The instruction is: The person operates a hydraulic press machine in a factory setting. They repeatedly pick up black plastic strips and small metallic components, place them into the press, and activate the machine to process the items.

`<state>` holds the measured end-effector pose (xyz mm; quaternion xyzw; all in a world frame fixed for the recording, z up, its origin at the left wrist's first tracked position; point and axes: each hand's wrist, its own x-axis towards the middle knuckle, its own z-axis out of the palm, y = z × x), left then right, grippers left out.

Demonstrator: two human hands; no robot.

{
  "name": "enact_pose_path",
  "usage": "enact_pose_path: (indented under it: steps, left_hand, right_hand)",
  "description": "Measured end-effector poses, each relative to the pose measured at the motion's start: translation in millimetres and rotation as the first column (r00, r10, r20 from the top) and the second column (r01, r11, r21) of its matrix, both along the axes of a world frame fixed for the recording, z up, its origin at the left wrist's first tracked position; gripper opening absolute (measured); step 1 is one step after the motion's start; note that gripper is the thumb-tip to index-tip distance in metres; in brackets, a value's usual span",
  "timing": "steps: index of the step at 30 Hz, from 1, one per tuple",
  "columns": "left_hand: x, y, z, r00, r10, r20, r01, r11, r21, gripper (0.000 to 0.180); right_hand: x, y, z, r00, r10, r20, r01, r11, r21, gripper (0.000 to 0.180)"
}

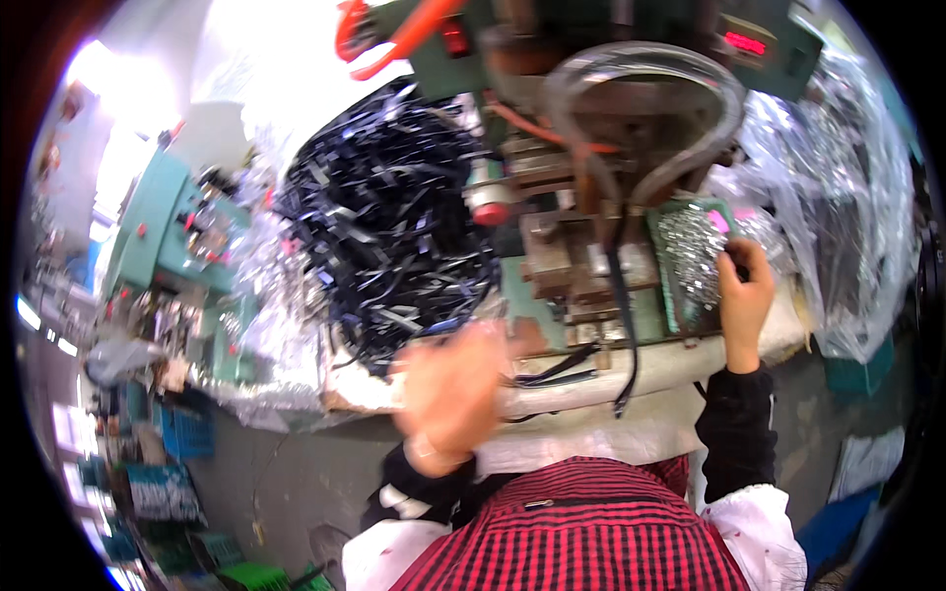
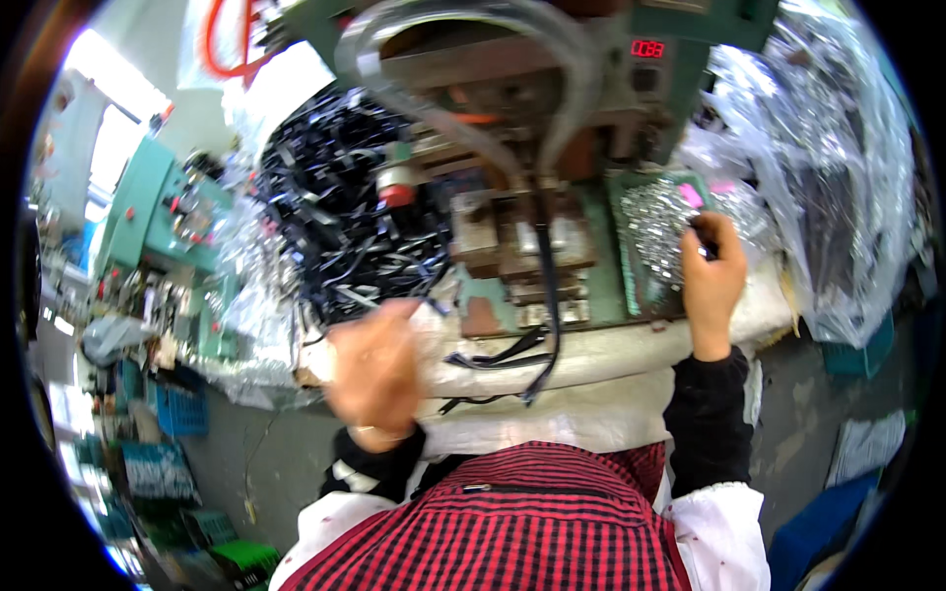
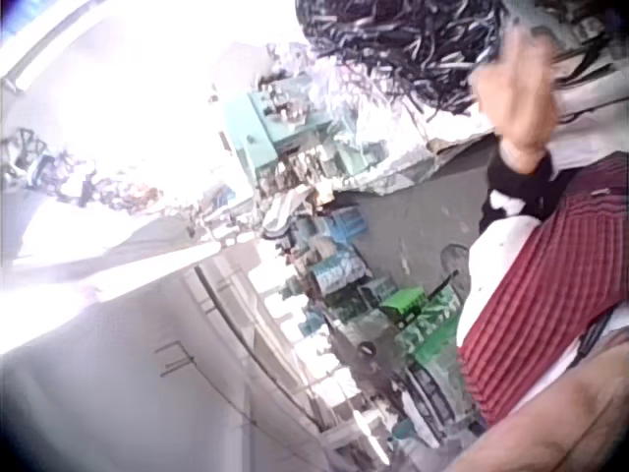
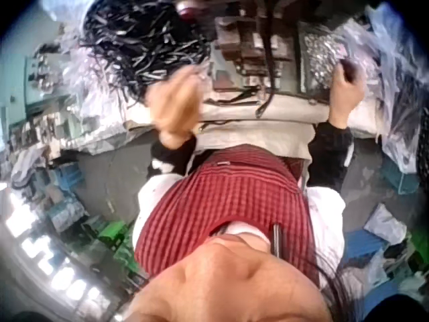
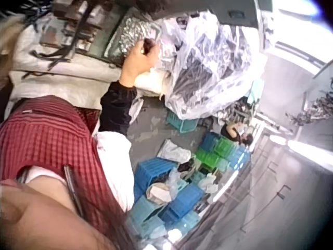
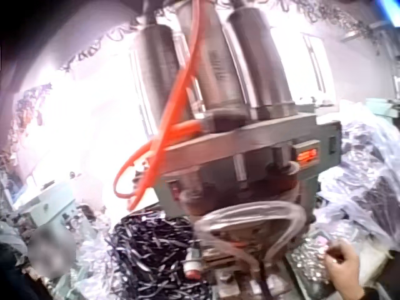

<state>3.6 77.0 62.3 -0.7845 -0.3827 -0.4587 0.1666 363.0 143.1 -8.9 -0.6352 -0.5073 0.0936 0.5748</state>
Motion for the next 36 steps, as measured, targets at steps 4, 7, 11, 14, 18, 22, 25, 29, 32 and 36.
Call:
enact_pose_path:
  steps: [4,7,11,14,18,22,25,29,32,36]
  left_hand:
    - [-75,4,20,0.884,0.450,-0.128,-0.467,0.855,-0.225,0.027]
    - [-103,8,-12,0.806,0.430,-0.406,-0.565,0.764,-0.312,0.040]
    - [-135,28,-90,0.871,0.414,-0.265,-0.472,0.854,-0.217,0.028]
    - [-104,34,-74,0.895,0.439,-0.072,-0.445,0.882,-0.154,0.021]
    - [-78,63,-48,0.788,0.168,0.592,0.053,0.940,-0.337,0.024]
    - [-73,61,-25,0.615,0.212,0.759,0.324,0.810,-0.489,0.030]
    - [-44,67,-14,0.561,0.123,0.819,0.453,0.782,-0.427,0.032]
    - [-38,81,-14,0.633,0.246,0.734,0.383,0.724,-0.573,0.037]
    - [-25,73,-15,0.593,0.364,0.718,0.348,0.688,-0.636,0.039]
    - [-18,67,-11,0.499,0.250,0.830,0.387,0.792,-0.472,0.012]
  right_hand:
    - [-10,-1,14,0.999,0.020,-0.043,-0.021,1.000,-0.019,0.013]
    - [-22,11,21,0.999,0.033,-0.020,-0.032,0.998,0.062,0.011]
    - [-28,15,17,0.999,0.031,-0.042,-0.029,0.998,0.052,0.012]
    - [-23,-2,7,0.996,-0.069,0.049,0.065,0.994,0.083,0.013]
    - [7,-41,-1,0.974,-0.186,0.130,0.167,0.976,0.142,0.012]
    - [9,-65,-6,0.980,-0.169,-0.103,0.175,0.983,0.054,0.014]
    - [-28,-63,34,0.986,0.075,-0.150,-0.067,0.996,0.061,0.016]
    - [-69,-21,88,0.922,0.385,0.045,-0.387,0.904,0.180,0.014]
    - [-104,8,71,0.878,0.387,-0.280,-0.353,0.921,0.165,0.027]
    - [-123,-5,70,0.755,0.440,-0.486,-0.408,0.895,0.178,0.037]
